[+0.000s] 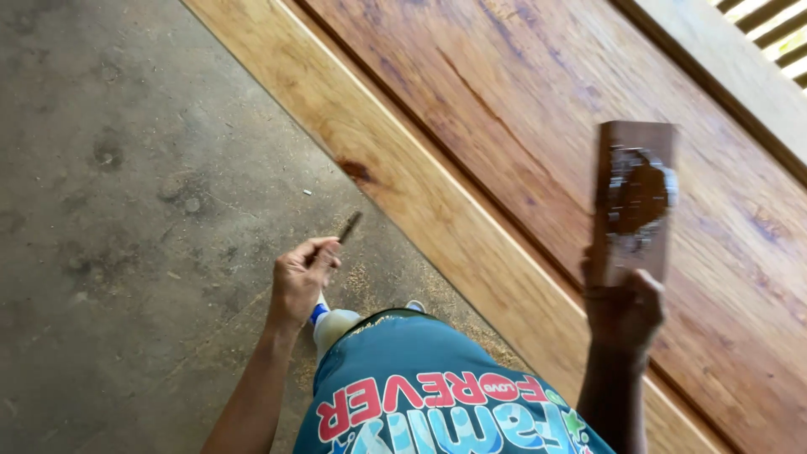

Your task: Repairing a wooden door by applying wood filler to cracks and grooves.

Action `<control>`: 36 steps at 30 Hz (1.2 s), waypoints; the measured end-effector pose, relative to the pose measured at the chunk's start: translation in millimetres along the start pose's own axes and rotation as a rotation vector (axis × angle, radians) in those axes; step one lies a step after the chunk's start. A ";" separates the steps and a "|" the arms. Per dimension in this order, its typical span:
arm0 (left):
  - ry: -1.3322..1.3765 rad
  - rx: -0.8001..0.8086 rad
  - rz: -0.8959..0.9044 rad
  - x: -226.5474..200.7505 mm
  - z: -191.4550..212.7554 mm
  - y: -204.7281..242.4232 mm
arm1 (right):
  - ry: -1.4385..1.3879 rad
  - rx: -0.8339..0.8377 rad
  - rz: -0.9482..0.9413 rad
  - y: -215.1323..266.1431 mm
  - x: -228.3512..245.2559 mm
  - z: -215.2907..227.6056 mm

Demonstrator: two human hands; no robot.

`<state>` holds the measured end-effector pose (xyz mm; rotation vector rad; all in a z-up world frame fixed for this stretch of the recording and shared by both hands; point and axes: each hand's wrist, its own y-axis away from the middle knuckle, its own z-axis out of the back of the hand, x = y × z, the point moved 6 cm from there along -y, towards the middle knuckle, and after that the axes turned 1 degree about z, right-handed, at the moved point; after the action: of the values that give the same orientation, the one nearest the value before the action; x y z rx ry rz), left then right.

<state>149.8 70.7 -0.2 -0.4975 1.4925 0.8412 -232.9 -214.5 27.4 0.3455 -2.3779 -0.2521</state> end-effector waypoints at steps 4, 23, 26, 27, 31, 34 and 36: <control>-0.061 -0.036 0.111 13.0 67.4 -14.7 | -0.118 0.312 0.112 36.9 -2.9 -74.4; 0.224 0.290 0.145 2.9 120.4 -146.7 | -0.149 -0.158 0.646 83.1 -55.9 -117.2; 0.179 0.397 0.150 -1.1 90.3 -148.1 | -0.098 -0.153 0.662 67.6 -55.6 -119.0; 0.153 0.420 0.127 -5.3 82.8 -151.1 | -0.160 -0.163 0.679 59.7 -55.8 -120.2; 0.030 0.365 0.040 11.8 83.6 -197.1 | -0.117 -0.124 0.629 5.3 -68.9 -130.9; -0.300 0.289 -0.447 35.6 78.9 -239.7 | -0.127 -0.092 0.671 -13.1 -84.2 -158.9; -0.582 0.280 -0.716 61.9 67.2 -270.3 | -0.213 0.081 0.534 -34.8 -91.0 -167.3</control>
<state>387.8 -39.9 -112.3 -0.4753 0.7798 0.1704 -48.2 -232.9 82.7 -0.2983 -2.5900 0.0615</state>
